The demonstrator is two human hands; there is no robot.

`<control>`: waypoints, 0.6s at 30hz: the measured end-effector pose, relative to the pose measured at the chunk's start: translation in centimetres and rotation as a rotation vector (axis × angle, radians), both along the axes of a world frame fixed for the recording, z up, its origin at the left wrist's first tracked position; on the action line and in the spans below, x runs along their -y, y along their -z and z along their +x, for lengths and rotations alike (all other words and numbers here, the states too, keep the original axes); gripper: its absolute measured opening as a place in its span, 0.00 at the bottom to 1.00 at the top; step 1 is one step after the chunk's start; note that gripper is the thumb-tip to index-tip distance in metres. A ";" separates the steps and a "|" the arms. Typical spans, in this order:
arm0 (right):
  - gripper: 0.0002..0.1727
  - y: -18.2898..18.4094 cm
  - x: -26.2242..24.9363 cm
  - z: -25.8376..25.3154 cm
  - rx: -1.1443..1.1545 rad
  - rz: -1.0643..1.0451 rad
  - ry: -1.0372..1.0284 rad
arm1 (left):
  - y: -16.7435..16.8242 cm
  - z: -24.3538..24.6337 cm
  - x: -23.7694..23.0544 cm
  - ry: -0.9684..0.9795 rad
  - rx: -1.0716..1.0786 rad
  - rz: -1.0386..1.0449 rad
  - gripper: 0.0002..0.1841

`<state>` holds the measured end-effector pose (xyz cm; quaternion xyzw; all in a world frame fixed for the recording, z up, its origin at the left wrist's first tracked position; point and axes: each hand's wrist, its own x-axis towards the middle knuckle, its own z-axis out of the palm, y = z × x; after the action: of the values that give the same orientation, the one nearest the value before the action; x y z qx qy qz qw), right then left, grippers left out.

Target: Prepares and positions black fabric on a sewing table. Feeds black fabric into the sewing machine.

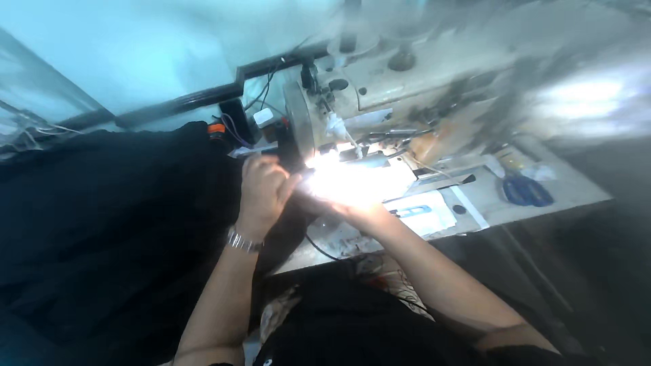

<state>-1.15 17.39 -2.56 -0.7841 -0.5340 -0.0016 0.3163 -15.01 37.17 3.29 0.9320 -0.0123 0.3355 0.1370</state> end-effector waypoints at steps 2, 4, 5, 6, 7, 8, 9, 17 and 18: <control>0.13 0.0 0.4 -0.1 -0.023 -0.020 -0.034 | -2.0 -4.5 4.1 0.307 -0.184 -0.189 0.25; 0.13 0.7 1.5 -0.9 0.033 0.078 -0.097 | -2.6 -6.7 7.5 0.649 -0.405 -0.243 0.27; 0.12 1.0 2.3 -1.7 0.060 0.123 -0.137 | -2.4 -7.1 8.5 0.706 -0.464 -0.225 0.26; 0.12 1.4 3.4 -2.7 0.063 0.146 -0.176 | -1.8 -7.4 9.1 0.698 -0.482 -0.204 0.25; 0.12 1.6 4.7 -3.9 0.048 0.148 -0.207 | -1.1 -7.7 9.5 0.656 -0.467 -0.194 0.25; 0.12 1.8 6.0 -5.0 0.024 0.154 -0.236 | -0.2 -7.7 9.8 0.595 -0.420 -0.192 0.26; 0.10 1.9 7.1 -5.9 0.003 0.167 -0.253 | 0.9 -7.6 10.0 0.514 -0.350 -0.176 0.28; 0.11 1.6 9.9 -6.8 -0.045 0.251 -0.283 | 8.6 -5.5 6.8 -0.175 -0.040 0.142 0.09; 0.11 1.5 10.0 -6.7 -0.053 0.264 -0.287 | 7.8 -6.1 7.0 -0.192 -0.055 0.152 0.07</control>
<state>-7.90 7.35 -4.08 -0.6515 -0.6269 -0.0056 0.4273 -21.09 30.14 -4.48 0.9454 0.0553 0.3194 0.0335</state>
